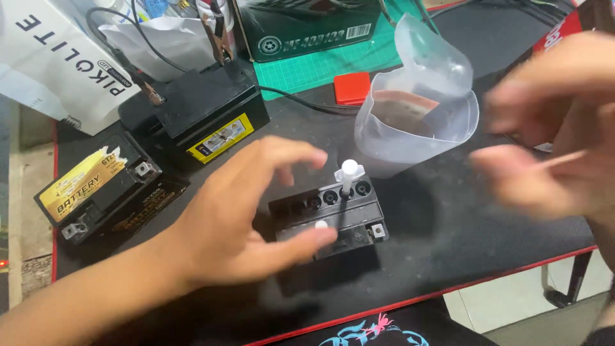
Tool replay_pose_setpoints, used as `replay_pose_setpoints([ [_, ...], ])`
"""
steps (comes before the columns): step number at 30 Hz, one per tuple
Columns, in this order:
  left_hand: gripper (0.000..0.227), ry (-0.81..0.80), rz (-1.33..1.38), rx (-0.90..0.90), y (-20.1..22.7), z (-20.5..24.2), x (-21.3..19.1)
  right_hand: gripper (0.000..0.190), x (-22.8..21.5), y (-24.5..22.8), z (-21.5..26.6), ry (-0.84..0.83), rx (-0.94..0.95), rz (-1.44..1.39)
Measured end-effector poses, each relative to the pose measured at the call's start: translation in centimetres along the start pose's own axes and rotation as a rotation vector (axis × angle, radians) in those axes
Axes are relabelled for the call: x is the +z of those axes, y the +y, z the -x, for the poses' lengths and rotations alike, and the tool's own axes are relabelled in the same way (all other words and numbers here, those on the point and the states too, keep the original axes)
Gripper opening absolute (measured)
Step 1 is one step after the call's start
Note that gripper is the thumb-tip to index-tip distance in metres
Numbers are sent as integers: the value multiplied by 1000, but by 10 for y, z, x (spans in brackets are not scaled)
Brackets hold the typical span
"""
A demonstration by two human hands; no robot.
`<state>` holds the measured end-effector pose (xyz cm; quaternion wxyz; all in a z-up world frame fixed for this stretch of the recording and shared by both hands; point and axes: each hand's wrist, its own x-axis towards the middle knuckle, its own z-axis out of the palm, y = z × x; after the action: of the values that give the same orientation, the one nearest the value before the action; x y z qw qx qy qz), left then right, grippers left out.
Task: Using a syringe to fill the individual cells of a lead-acid battery with liquid from a container.
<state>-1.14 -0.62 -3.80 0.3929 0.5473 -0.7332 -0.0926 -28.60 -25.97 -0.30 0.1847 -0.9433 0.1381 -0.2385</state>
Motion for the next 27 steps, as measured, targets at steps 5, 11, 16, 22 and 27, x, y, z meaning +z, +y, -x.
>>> replay_pose_setpoints([
  [5,40,72,193,-218,-8,-11,13,35,32,-90,-48,-75,-160,308],
  [11,13,69,288,-47,-13,-14,17,14,35,-110,-65,-144,-463,437],
  [16,17,0,271,2,-13,-16,17,29,28,-107,-61,-301,-467,461],
  [22,11,44,140,163,-5,-28,15,29,17,-98,-57,-311,-456,338],
  [27,13,54,91,201,12,-45,2,20,12,-82,-51,-277,-331,187],
])
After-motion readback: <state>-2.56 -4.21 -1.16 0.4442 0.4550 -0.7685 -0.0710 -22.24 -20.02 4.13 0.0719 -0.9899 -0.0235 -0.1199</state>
